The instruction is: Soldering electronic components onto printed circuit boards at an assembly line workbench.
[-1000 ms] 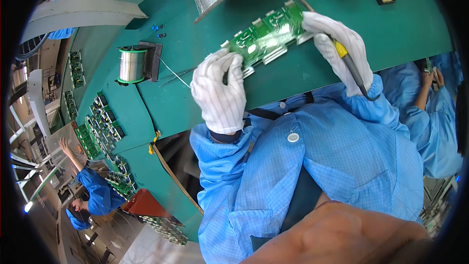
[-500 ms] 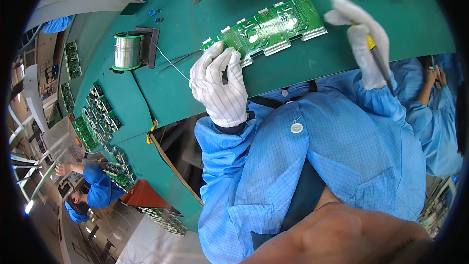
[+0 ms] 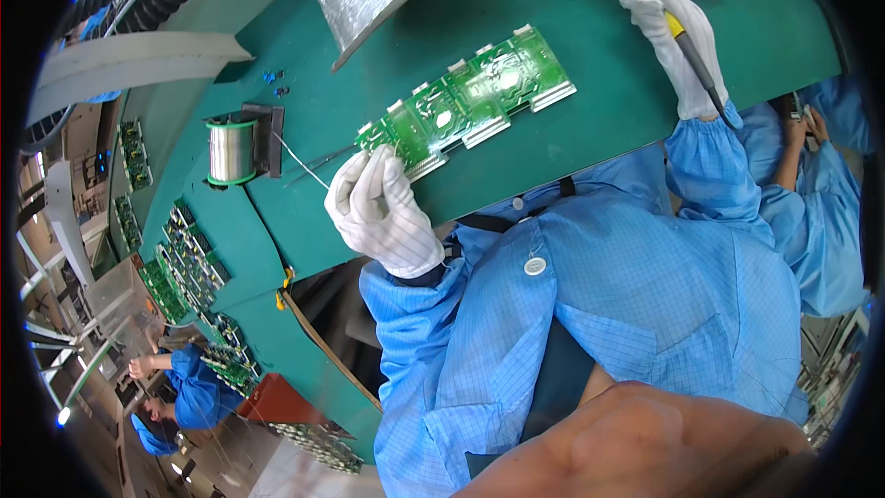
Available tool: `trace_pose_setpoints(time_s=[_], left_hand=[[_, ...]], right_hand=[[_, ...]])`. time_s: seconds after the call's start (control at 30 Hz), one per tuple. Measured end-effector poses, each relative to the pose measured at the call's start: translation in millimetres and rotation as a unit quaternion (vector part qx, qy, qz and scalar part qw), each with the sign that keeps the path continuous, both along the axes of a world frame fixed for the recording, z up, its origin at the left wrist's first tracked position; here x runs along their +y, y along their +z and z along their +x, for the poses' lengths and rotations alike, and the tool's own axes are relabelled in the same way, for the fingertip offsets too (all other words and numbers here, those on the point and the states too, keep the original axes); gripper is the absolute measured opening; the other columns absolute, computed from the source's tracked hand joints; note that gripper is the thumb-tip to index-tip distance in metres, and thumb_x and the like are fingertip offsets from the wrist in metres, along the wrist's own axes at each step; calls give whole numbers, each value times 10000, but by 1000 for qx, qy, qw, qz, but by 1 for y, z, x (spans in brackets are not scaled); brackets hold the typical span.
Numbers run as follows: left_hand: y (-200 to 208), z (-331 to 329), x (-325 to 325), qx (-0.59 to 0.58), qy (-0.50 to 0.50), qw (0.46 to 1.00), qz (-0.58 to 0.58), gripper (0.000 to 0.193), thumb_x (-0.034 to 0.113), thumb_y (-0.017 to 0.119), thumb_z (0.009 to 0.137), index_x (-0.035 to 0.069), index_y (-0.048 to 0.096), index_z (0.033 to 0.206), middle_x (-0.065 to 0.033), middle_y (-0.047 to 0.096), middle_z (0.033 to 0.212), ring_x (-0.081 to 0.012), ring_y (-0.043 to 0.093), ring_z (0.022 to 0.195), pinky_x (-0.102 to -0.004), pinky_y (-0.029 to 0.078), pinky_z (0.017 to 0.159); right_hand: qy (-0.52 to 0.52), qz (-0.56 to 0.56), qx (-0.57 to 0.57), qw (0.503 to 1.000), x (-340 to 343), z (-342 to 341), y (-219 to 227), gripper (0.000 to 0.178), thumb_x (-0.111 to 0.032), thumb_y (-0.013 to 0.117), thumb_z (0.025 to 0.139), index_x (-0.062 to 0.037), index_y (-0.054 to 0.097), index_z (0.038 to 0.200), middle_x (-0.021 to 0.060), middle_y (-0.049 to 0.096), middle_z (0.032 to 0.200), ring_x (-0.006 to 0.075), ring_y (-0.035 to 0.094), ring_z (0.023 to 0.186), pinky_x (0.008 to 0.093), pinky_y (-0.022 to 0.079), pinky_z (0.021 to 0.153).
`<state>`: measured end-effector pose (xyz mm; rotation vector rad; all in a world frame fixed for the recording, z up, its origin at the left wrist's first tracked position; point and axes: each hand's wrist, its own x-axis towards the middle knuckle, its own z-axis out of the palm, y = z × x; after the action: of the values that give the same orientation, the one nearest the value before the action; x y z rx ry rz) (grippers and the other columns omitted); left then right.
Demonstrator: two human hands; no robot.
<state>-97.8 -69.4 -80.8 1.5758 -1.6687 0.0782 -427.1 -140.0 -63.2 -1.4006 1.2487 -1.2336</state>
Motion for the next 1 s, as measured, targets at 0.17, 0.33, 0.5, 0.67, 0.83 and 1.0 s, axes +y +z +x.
trace_pose_setpoints(time_s=[0.17,0.33,0.5,0.67,0.83,1.0], left_hand=[[-3,0,-5,19,24,1000,6,191,189,604,992,35,715,1006,-135,676,1074,-275,615,1061,-401,508,917],[0,1,-7,38,22,999,12,210,192,617,991,-9,677,995,-179,623,1158,-261,610,1101,-372,538,913],[28,-7,-8,72,-35,997,4,224,202,629,983,-19,667,978,-201,609,1178,-266,620,1084,-363,552,880],[59,-34,-32,-9,-228,972,55,231,258,633,973,33,679,948,-172,693,1026,-315,642,1056,-425,500,923],[27,-59,-56,-21,-272,954,125,205,226,644,946,21,627,937,-168,677,1093,-349,637,1027,-440,497,884],[11,-63,-50,-27,-219,964,151,143,96,690,864,67,570,935,-116,635,1066,-304,605,985,-444,458,890]], right_hand=[[-106,-112,173,973,23,23,18,646,-539,438,1033,35,652,1238,102,694,1124,126,626,874,285,527,792],[5,-99,56,993,37,56,-4,602,-510,498,1011,19,619,1271,93,691,1019,147,645,935,322,520,899],[67,-187,97,975,43,68,-16,317,-288,575,1018,-51,653,1214,131,725,1089,233,722,874,321,566,787],[-49,-177,49,982,43,49,-2,466,-388,551,1029,-31,591,1325,101,682,1051,115,603,807,273,502,786],[-161,-95,156,970,33,20,2,759,-635,451,979,26,595,1323,118,677,1098,117,606,874,291,498,858],[-69,-61,89,992,55,32,12,601,-526,484,1022,11,667,1218,113,691,1164,96,575,756,264,494,761]])
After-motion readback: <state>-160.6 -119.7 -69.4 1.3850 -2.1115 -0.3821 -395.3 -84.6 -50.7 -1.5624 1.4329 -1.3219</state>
